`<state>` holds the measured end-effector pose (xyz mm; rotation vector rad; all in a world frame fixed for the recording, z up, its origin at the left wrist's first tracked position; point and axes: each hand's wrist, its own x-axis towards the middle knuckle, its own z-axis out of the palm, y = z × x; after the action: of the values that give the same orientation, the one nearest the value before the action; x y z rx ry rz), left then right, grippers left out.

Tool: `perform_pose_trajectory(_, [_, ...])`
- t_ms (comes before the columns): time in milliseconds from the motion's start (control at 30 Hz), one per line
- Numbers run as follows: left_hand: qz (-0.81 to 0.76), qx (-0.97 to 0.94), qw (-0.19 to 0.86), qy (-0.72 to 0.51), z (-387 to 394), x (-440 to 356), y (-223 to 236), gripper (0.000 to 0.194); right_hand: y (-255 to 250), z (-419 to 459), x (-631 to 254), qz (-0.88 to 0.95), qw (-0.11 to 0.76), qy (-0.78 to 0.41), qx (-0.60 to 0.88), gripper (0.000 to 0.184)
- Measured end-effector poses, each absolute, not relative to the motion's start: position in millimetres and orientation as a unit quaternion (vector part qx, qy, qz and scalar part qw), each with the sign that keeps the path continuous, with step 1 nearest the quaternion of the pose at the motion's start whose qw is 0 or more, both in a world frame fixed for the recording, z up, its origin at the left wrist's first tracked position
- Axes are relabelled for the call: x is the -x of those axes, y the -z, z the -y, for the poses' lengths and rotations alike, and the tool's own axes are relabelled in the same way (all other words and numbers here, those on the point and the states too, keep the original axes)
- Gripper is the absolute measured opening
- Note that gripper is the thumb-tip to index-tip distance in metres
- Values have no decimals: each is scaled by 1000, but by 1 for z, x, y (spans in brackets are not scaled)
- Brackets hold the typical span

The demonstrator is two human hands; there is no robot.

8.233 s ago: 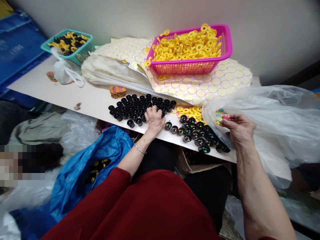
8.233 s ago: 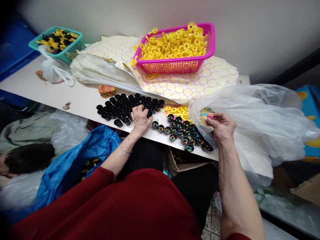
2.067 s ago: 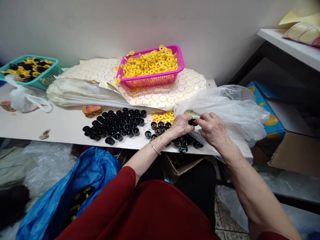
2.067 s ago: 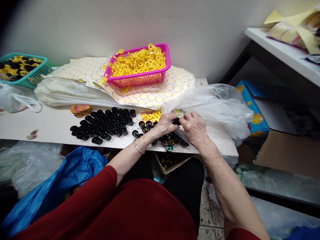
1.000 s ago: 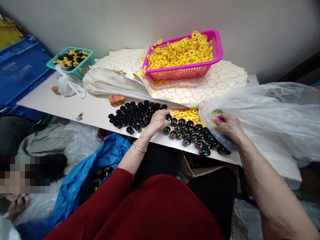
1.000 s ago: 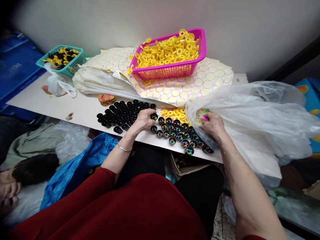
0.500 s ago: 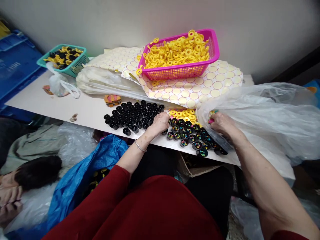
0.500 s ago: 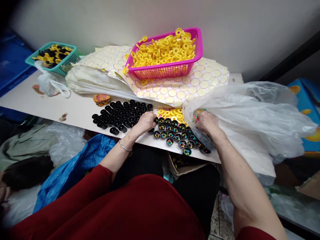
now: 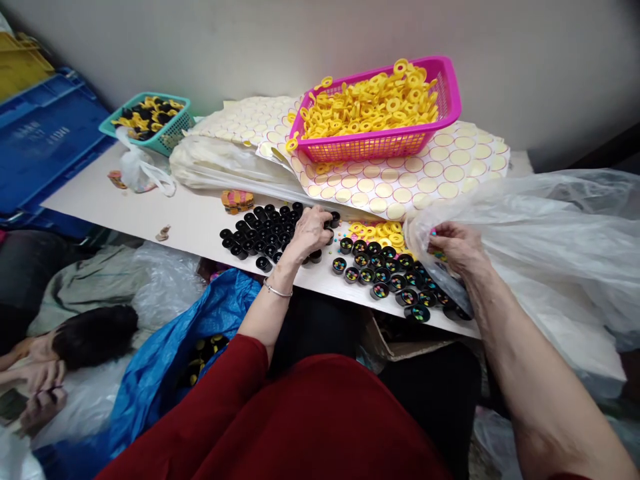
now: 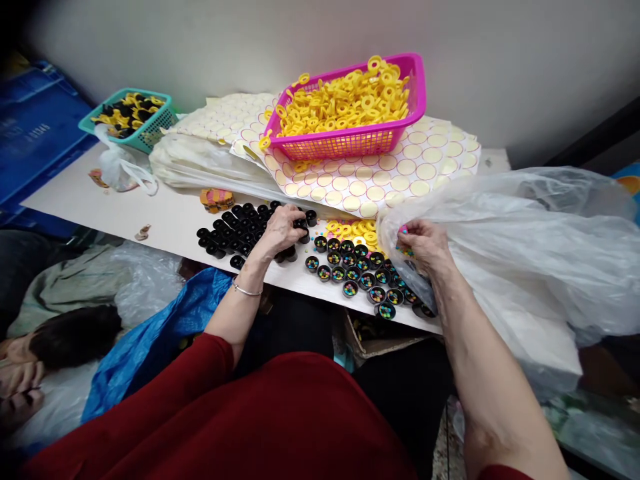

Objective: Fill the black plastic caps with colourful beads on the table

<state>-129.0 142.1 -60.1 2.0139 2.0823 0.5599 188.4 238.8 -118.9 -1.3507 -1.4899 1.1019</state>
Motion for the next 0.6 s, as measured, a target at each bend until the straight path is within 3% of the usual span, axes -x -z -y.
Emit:
perform_pose_trajectory(200, [-699,-708,59,-84,-138,126,69,28,99,-213,-201,482,505,-516,497,39])
perform_pose_trajectory(367, [-696,-699,54,-156,-139,116,67,20,89,-198,-200,503,518,-493,486,32])
perform_pose_trajectory(600, [-554,-718,259,-333,-148,74,57,33,70,-185,-188,535,516,-466,479,30])
